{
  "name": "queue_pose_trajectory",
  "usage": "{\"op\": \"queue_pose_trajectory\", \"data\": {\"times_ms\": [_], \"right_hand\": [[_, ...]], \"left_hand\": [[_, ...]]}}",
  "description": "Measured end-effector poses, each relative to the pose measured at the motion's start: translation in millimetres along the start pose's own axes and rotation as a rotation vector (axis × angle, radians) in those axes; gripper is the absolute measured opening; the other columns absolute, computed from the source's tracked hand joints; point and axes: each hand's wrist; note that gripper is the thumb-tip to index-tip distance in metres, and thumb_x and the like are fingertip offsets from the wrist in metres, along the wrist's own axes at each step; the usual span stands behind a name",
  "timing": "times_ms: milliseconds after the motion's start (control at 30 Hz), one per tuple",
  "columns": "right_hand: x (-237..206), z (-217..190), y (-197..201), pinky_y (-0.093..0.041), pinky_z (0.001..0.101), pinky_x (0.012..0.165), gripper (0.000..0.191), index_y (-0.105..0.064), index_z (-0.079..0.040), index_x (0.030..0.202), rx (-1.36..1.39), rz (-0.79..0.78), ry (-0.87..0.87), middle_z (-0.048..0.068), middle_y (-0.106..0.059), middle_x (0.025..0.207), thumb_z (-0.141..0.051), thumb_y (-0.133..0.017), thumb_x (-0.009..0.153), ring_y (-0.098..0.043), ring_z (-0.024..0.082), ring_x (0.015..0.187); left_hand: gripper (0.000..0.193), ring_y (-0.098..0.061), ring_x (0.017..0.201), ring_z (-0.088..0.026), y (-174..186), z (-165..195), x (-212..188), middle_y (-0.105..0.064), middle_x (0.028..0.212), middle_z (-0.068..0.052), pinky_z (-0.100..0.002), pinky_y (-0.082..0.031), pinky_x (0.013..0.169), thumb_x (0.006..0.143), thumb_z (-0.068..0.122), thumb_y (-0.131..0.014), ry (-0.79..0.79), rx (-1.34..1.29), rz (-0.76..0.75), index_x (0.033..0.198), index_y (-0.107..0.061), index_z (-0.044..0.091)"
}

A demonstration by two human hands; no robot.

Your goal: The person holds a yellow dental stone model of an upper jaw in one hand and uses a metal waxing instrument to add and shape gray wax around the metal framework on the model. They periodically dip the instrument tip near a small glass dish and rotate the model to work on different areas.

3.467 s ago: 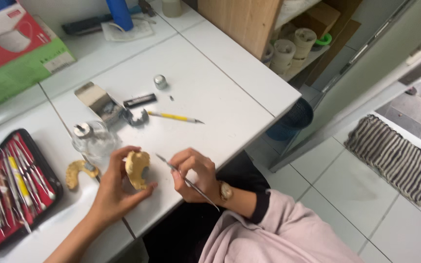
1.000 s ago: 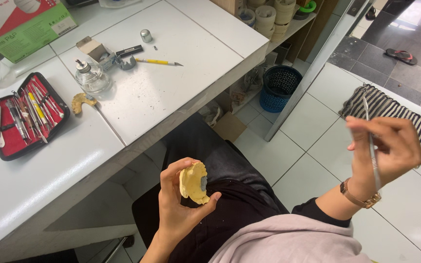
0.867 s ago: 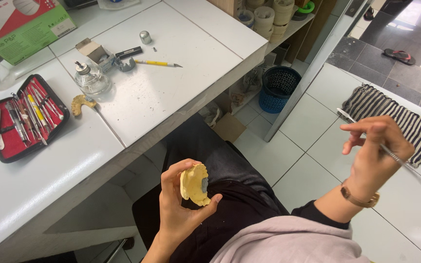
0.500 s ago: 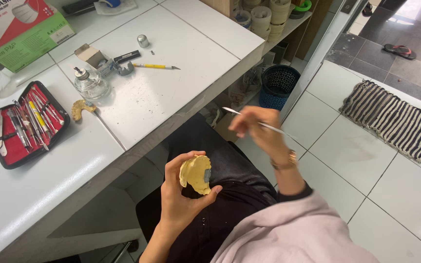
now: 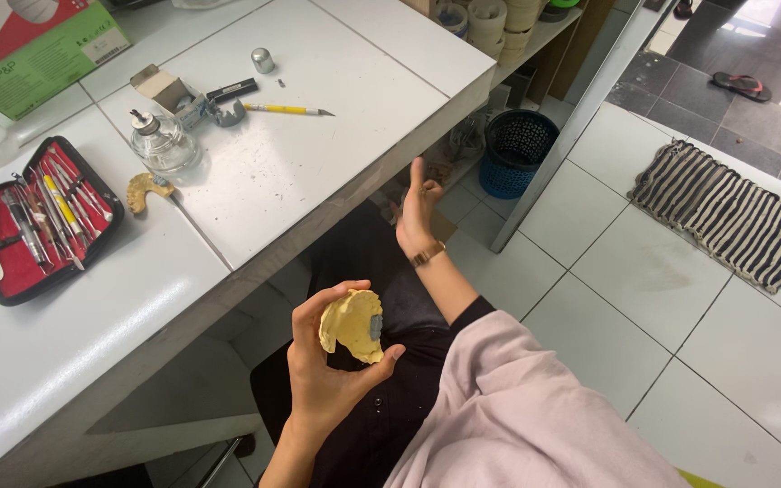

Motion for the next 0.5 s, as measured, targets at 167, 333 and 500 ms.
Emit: {"op": "queue_pose_trajectory", "data": {"times_ms": [167, 333, 500], "right_hand": [[-2, -10, -11, -0.046, 0.0385, 0.089, 0.045, -0.036, -0.012, 0.106, -0.028, 0.013, 0.463, 0.003, -0.041, 0.104, -0.056, -0.041, 0.104, -0.046, 0.015, 0.095], [2, -23, -13, -0.040, 0.0401, 0.094, 0.032, -0.040, -0.007, 0.109, -0.466, 0.028, 1.283, 0.006, -0.042, 0.104, -0.038, -0.040, 0.114, -0.044, 0.020, 0.096], [27, -50, -50, -0.039, 0.0438, 0.089, 0.006, -0.045, -0.011, 0.104, -0.942, -0.074, 1.422, 0.006, -0.045, 0.099, -0.008, -0.050, 0.103, -0.045, 0.024, 0.095]], "left_hand": [[0.084, -0.068, 0.121, -0.022, 2, 0, 0, -0.064, 0.136, -0.015, -0.035, -0.058, 0.104, 0.072, 0.009, -0.094, -0.001, -0.028, 0.009, 0.138, -0.042, 0.006], [0.085, -0.068, 0.120, -0.022, 2, -1, 2, -0.064, 0.136, -0.015, -0.035, -0.058, 0.104, 0.072, 0.010, -0.094, -0.021, -0.039, 0.000, 0.138, -0.042, 0.005], [0.084, -0.068, 0.122, -0.023, -2, -1, -5, -0.064, 0.138, -0.016, -0.035, -0.059, 0.105, 0.074, 0.011, -0.094, -0.006, -0.089, -0.024, 0.139, -0.042, 0.005]]}}
Point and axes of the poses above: each hand's wrist, its own x-axis towards the middle knuckle, its own y-axis out of the back of the hand, z = x × y
